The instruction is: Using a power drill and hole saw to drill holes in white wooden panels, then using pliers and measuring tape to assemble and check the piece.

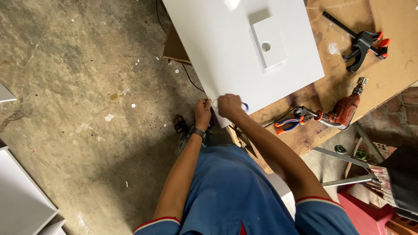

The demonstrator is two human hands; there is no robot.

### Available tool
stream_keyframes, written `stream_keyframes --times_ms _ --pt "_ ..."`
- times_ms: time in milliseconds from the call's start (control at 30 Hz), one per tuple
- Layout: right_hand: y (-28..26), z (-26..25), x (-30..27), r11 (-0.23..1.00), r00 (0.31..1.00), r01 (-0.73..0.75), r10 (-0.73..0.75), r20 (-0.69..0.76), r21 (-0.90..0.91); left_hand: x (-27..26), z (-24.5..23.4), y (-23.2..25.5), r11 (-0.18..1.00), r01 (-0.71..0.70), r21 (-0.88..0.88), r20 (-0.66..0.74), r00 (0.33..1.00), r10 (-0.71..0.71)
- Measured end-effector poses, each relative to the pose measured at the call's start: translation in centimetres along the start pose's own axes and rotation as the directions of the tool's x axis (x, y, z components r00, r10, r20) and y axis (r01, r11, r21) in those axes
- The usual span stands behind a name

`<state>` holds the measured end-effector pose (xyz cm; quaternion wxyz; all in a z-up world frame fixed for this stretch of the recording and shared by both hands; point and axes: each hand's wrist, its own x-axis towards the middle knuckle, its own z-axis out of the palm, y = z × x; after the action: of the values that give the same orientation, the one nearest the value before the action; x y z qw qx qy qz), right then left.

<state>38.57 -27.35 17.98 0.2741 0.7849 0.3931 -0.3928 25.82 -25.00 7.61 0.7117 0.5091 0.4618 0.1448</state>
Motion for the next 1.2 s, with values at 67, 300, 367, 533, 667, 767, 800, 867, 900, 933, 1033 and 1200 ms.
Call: stream_keyframes --times_ms 67,300,367,533,667,767,800,867,900,933,1033,1200 --pt "1.4 3.1 0.4 0.999 0.999 -0.032 0.033 -0.027 0.039 -0.9 -0.5 2.8 0.999 -0.035 -0.017 -0.026 0.999 0.034" --pt "1.5 2.8 -5.7 0.962 0.945 0.027 0.065 -0.322 0.273 -3.1 -3.3 8.1 0.57 -0.583 0.579 0.385 0.812 0.439" --pt "1.5 2.9 -6.2 0.944 0.936 0.046 0.074 -0.345 0.326 -2.6 -3.4 7.7 0.52 -0.618 0.59 0.426 0.785 0.45" --pt "0.8 3.8 -3.9 0.901 0.966 -0.047 0.15 -0.209 0.431 -1.8 -4.0 8.9 0.504 -0.621 0.601 0.489 0.784 0.382" --pt "-0.2 5.1 -2.4 0.924 0.97 -0.138 0.199 -0.141 0.356 -1.4 -3.7 8.7 0.508 -0.609 0.609 0.48 0.793 0.376" --pt "0.2 7.6 -1.1 0.973 0.953 -0.084 0.141 -0.267 0.214 -1.1 -3.6 8.2 0.538 -0.586 0.605 0.468 0.809 0.356" --pt "0.3 8.1 -0.7 0.988 0.952 -0.068 0.105 -0.286 0.138 -0.9 -3.7 8.1 0.556 -0.576 0.599 0.472 0.815 0.335" --pt "1.8 4.1 -1.6 0.989 0.985 -0.08 0.098 -0.139 0.127 -1.0 -4.1 9.4 0.579 -0.542 0.608 0.474 0.834 0.283" --pt "2.5 2.3 -2.2 0.987 0.995 -0.102 0.102 0.008 0.122 -1.1 -4.4 10.0 0.595 -0.519 0.614 0.486 0.842 0.233" --pt "2.7 1.4 -2.9 0.988 0.995 -0.096 0.095 0.012 0.117 -1.5 -4.5 10.0 0.599 -0.511 0.617 0.479 0.847 0.229" --pt "3.7 -0.9 -4.2 0.973 0.987 -0.077 0.044 0.153 0.22 -1.2 -4.2 10.6 0.67 -0.427 0.608 0.455 0.878 0.147" --pt "2.9 -1.7 -4.9 0.871 0.985 -0.104 0.024 0.17 0.48 -0.2 -3.6 7.8 0.807 -0.433 0.401 0.431 0.867 0.25"
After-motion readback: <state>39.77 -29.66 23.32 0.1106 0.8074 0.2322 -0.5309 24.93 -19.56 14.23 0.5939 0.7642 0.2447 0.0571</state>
